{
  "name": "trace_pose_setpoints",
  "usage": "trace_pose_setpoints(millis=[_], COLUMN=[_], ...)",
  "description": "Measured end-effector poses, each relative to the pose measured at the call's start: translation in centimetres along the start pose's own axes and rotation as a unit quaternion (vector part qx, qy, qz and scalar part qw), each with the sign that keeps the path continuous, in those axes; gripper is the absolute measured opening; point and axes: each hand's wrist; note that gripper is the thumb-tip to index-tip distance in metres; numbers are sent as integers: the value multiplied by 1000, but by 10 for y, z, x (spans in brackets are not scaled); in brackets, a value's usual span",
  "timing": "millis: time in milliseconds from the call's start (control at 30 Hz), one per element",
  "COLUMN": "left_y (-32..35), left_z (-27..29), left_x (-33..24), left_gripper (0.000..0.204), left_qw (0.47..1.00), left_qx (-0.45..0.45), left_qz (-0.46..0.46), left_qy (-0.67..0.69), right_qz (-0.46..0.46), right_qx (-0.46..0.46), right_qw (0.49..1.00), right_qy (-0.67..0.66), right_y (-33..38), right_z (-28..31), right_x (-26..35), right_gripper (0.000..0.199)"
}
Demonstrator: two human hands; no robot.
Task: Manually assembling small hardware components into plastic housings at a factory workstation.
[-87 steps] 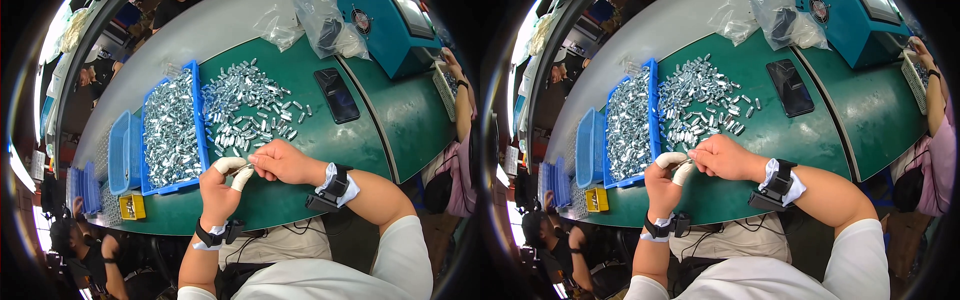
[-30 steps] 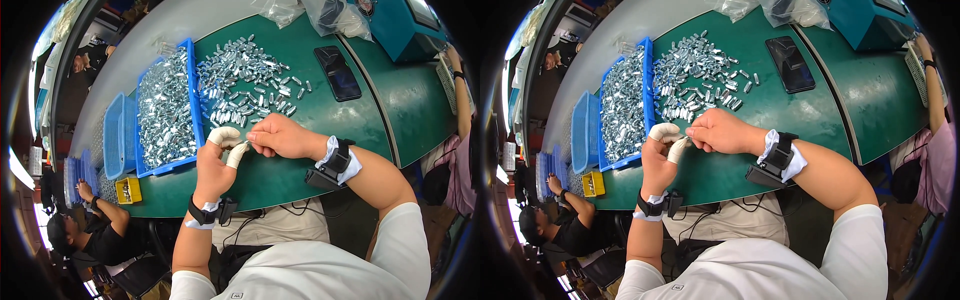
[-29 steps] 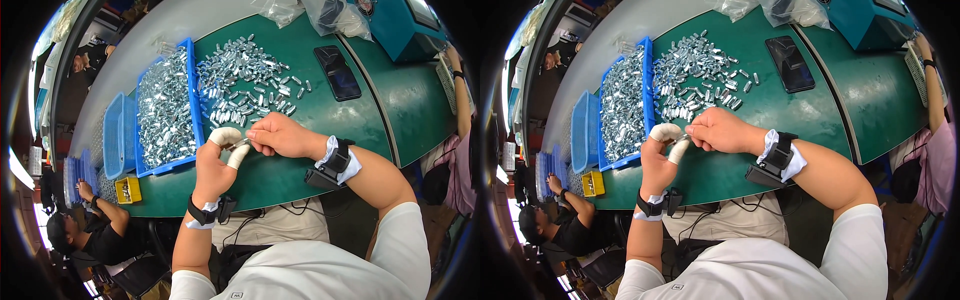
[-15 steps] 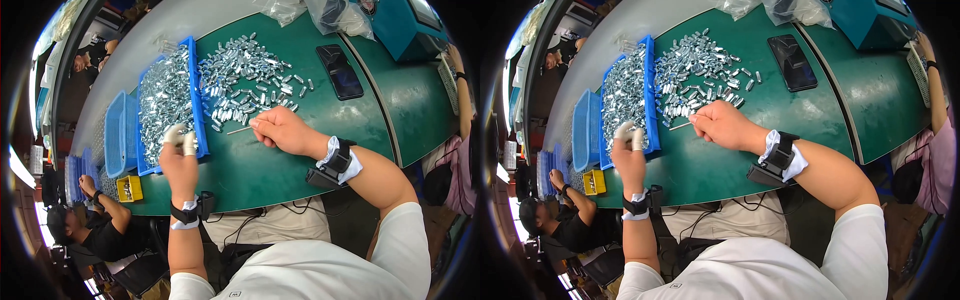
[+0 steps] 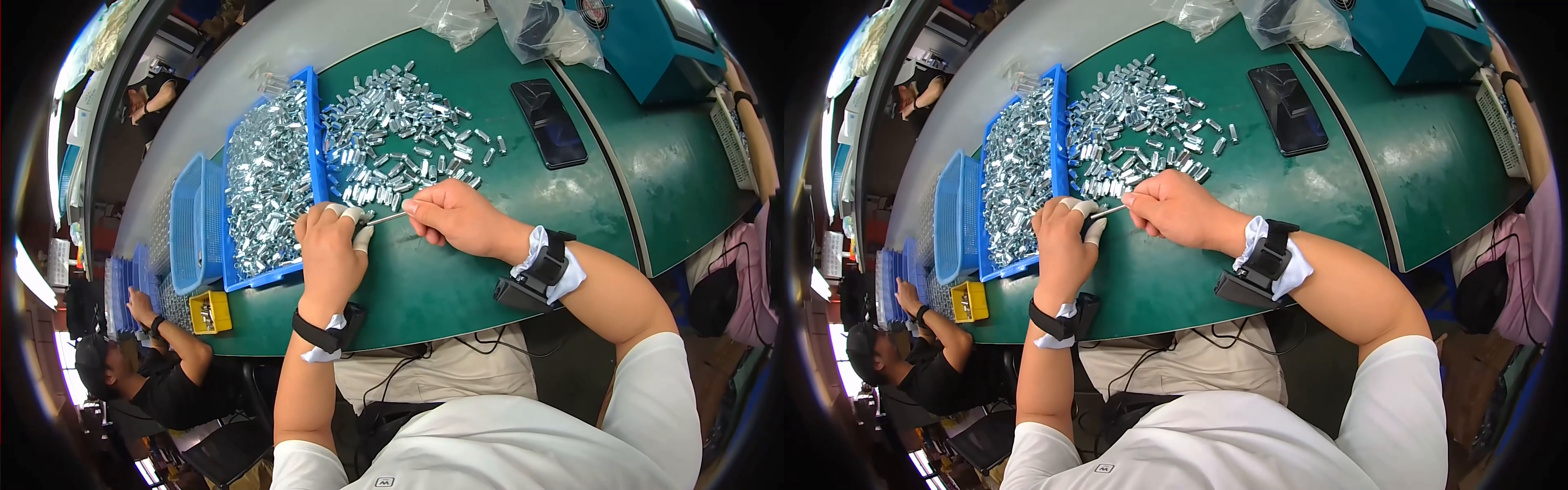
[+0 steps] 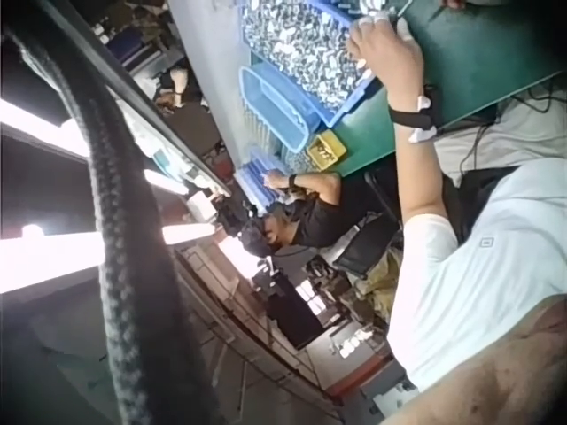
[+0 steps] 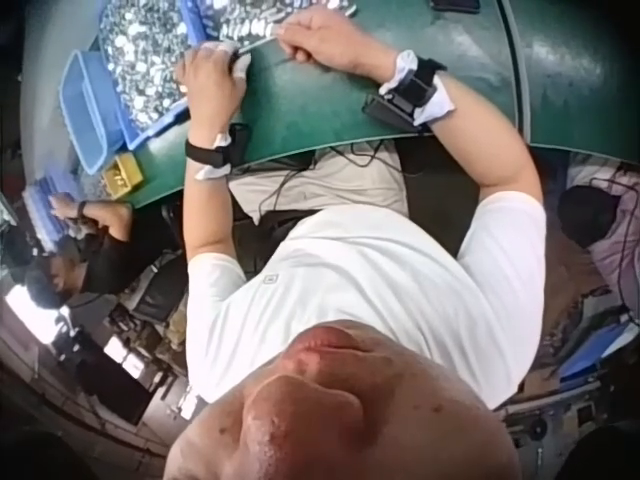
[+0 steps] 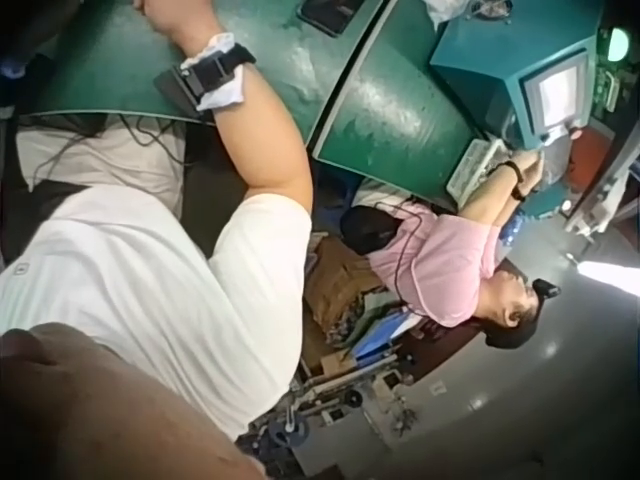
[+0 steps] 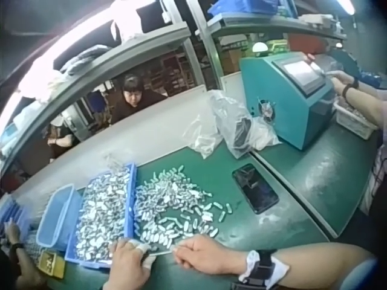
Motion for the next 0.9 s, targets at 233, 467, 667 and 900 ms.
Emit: trace_pose_setpoints(millis=[233, 467, 667, 900], left_y=[0, 3, 5, 8], left_z=[-2, 23, 28, 16], left_x=[2, 0, 0, -2], left_gripper=[22, 20, 19, 16], left_qw=[996, 921, 808, 776], left_qx=[18, 50, 35, 6], left_qz=[22, 192, 243, 240], left_qy=[83, 336, 535, 583], right_qz=[-1, 1, 9, 11], right_qx=[-3, -7, -4, -1], right_qw=[1000, 999, 999, 999], right_qy=[-1, -39, -39, -32], right_y=[0, 0, -1, -4], right_z=[2, 2, 2, 1], right_x=[0, -1, -7, -3], right_gripper=[39, 40, 40, 40])
Point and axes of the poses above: each hand's wrist, its own y-axis away from the middle knuckle, its own z-axis out of the back of the hand, x = y × z, and after that the axes turned 3 degrees about y, right-handed
